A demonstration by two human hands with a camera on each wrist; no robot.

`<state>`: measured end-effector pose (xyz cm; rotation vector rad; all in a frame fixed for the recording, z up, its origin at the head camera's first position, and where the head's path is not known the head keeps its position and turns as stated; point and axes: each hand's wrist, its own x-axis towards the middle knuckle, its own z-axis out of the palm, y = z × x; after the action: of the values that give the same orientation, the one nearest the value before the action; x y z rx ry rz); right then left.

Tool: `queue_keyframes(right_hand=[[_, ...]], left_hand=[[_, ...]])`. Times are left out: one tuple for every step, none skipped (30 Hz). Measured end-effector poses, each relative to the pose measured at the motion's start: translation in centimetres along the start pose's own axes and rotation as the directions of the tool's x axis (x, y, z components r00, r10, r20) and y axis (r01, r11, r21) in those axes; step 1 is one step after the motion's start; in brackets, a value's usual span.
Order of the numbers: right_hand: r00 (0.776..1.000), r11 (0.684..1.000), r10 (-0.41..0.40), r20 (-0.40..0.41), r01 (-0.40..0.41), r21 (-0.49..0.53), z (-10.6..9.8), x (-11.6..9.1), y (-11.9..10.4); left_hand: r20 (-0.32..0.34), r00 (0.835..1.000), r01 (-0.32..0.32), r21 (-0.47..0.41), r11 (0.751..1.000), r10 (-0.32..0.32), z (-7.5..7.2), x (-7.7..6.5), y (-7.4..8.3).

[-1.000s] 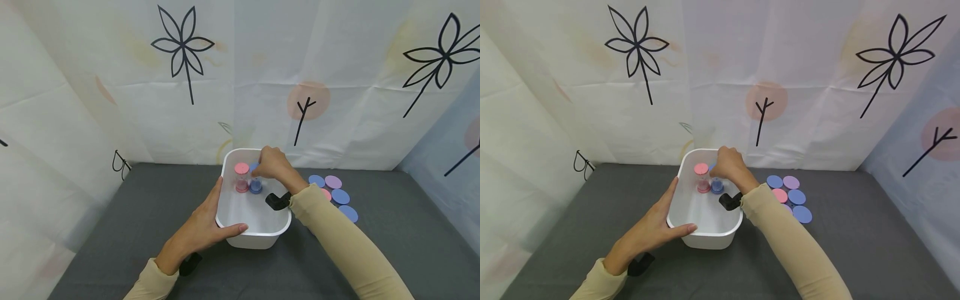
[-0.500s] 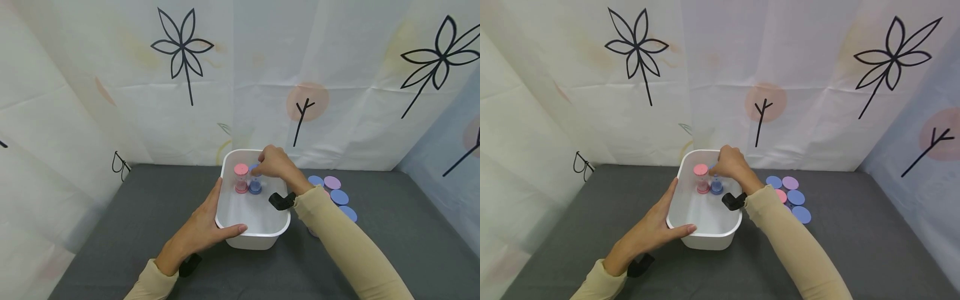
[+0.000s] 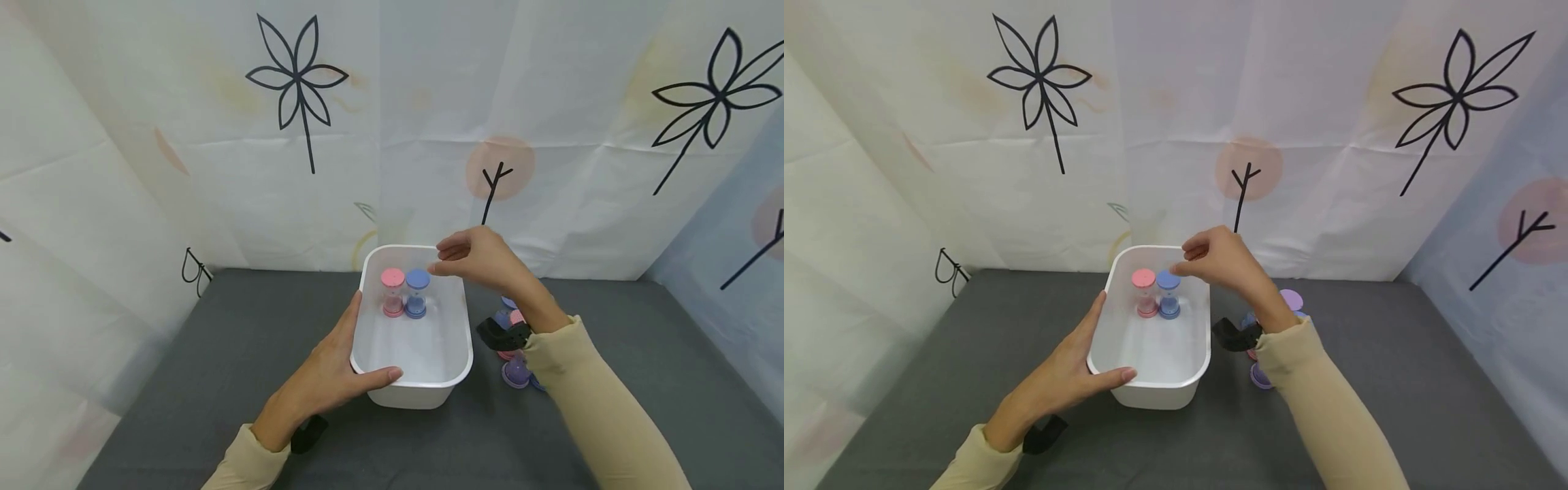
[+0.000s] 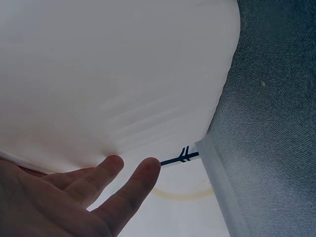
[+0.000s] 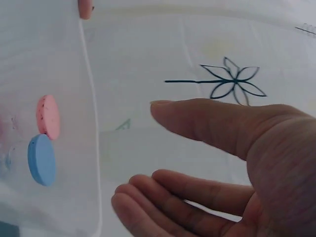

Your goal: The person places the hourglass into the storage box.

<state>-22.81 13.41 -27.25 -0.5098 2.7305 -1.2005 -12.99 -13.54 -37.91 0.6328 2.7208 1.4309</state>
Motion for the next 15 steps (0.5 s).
queue_keyframes(right_hand=[[1.000,1.000,-0.013,-0.006,0.013,0.018,-0.3,-0.5,0.2],[1.000,0.999,-0.025,-0.012,0.025,0.035,-0.5,-1.1,0.4],[0.999,0.998,-0.037,-0.018,0.037,0.052,-0.7,-1.7,0.5],[0.999,0.996,-0.044,-0.023,0.045,0.071,-0.9,-2.3,0.8],[0.998,0.995,-0.051,-0.030,0.054,0.089,-1.1,-3.0,1.1],[0.998,0.993,-0.054,-0.037,0.058,0.107,-1.3,-3.6,1.4],[0.997,0.990,-0.059,-0.047,0.064,0.126,-1.5,-4.2,1.7],[0.997,0.988,-0.058,-0.058,0.066,0.141,-1.7,-4.8,2.1],[0.996,0.985,-0.055,-0.068,0.065,0.157,-1.8,-5.4,2.4],[0.995,0.983,-0.054,-0.079,0.067,0.170,-2.0,-6.0,2.8],[0.994,0.982,-0.050,-0.092,0.066,0.177,-2.2,-6.5,3.2],[0.993,0.981,-0.048,-0.105,0.066,0.180,-2.3,-7.0,3.6],[0.992,0.981,-0.044,-0.118,0.066,0.184,-2.5,-7.5,4.0],[0.990,0.981,-0.038,-0.133,0.062,0.185,-2.7,-8.0,4.5],[0.988,0.981,-0.039,-0.149,0.067,0.183,-2.8,-8.5,4.9]], left_hand=[[-0.001,1.000,0.000,0.003,1.000,0.000,0.0,0.0,0.0],[-0.002,1.000,0.001,0.002,1.000,-0.001,0.0,0.0,0.0],[-0.004,1.000,0.004,0.005,1.000,-0.004,0.0,0.0,0.0],[-0.006,1.000,0.001,0.003,1.000,-0.001,0.1,0.0,-0.1],[-0.008,1.000,-0.003,0.001,1.000,0.003,0.1,0.0,-0.1],[-0.010,1.000,-0.004,-0.002,1.000,0.004,0.1,0.0,-0.1],[-0.012,1.000,-0.006,-0.004,1.000,0.006,0.1,0.0,-0.1],[-0.014,1.000,-0.005,-0.004,1.000,0.005,0.1,0.0,-0.1],[-0.017,1.000,-0.007,0.001,1.000,0.007,0.1,0.0,-0.1],[-0.018,1.000,-0.008,0.001,1.000,0.008,0.1,0.0,-0.1],[-0.018,1.000,-0.008,0.001,1.000,0.008,0.1,0.0,0.0],[-0.018,1.000,-0.004,0.002,1.000,0.004,0.1,0.0,0.0],[-0.016,1.000,-0.004,0.001,1.000,0.004,0.1,0.0,0.0],[-0.015,1.000,-0.002,0.000,1.000,0.002,0.1,0.0,0.0],[-0.013,1.000,-0.002,-0.001,1.000,0.002,0.1,0.0,-0.1]])
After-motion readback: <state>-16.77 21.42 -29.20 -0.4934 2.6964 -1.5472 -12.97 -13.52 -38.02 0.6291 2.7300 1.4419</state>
